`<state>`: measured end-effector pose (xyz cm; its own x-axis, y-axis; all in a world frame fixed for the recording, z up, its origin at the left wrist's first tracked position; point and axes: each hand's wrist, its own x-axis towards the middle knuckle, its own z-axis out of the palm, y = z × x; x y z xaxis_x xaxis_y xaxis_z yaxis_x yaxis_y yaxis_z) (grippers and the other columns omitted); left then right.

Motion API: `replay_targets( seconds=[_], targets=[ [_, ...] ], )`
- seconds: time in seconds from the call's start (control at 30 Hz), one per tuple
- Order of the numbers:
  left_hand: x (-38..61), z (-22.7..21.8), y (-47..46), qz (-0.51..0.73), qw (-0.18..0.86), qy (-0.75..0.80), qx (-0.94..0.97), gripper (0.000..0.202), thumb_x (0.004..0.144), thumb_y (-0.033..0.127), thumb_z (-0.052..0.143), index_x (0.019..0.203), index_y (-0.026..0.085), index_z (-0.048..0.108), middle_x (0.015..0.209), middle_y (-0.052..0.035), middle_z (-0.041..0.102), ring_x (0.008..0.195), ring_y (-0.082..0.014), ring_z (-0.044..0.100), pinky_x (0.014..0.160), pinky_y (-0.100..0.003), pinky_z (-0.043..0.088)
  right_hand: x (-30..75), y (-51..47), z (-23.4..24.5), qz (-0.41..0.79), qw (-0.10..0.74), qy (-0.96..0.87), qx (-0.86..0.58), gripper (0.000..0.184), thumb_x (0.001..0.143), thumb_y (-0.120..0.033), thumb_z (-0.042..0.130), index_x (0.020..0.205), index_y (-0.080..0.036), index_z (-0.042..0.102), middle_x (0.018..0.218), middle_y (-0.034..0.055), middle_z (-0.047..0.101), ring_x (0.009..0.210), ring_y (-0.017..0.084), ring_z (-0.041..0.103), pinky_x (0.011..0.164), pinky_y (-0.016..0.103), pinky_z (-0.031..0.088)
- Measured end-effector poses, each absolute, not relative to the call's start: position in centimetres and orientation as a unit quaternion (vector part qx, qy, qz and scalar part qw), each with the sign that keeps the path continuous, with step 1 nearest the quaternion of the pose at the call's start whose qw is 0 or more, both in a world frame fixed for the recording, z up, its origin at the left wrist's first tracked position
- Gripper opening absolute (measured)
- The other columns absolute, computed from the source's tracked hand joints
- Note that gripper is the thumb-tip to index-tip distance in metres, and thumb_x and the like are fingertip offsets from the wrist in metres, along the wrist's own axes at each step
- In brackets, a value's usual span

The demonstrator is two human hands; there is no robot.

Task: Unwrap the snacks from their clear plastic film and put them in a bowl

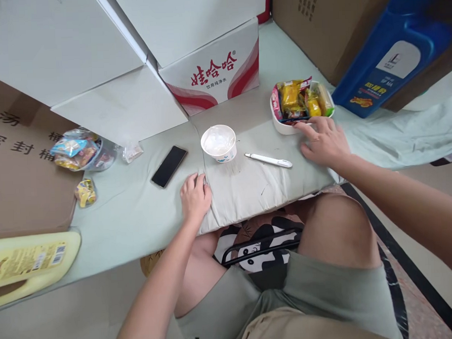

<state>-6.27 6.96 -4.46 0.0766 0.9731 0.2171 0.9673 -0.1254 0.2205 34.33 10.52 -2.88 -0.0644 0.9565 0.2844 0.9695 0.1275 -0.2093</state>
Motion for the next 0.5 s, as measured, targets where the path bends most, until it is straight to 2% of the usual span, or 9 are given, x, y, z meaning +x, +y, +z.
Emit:
replay_targets(
  seconds=[0.1,0.3,0.5],
  targets=[
    [-6.1,-4.3,7.0,0.133,-0.002,0.669,0.732,0.042,0.094,0.023,0.046,0.129,0.019,0.068,0.139,-0.018,0.063,0.133,-0.0354,0.055,0.112,-0.051,0.043,35.3,8.9,-2.6,-0.045,0.167,-0.711,-0.682,0.053,0.092,-0.036,0.048,0.142,-0.024,0.06,0.144,0.0213,0.048,0.133,0.043,0.042,0.102,0.056,0.039],
    [-6.1,-4.1,7.2,0.106,-0.01,0.673,0.732,0.043,0.094,0.022,0.045,0.13,0.014,0.068,0.139,-0.0205,0.062,0.134,-0.0363,0.055,0.112,-0.053,0.044,34.8,10.1,-2.1,0.048,0.064,-0.675,-0.733,0.064,0.093,-0.054,0.051,0.151,-0.025,0.049,0.122,0.0206,0.058,0.11,0.04,0.056,0.094,0.054,0.043],
    [-6.4,-4.5,7.4,0.12,-0.019,0.669,0.733,0.04,0.093,0.023,0.048,0.127,0.017,0.069,0.136,-0.0193,0.063,0.132,-0.036,0.057,0.111,-0.053,0.045,34.7,15.2,-1.8,0.049,0.054,-0.661,-0.747,0.062,0.095,-0.056,0.052,0.147,-0.024,0.053,0.129,0.0233,0.058,0.114,0.042,0.057,0.095,0.056,0.041]
  ],
)
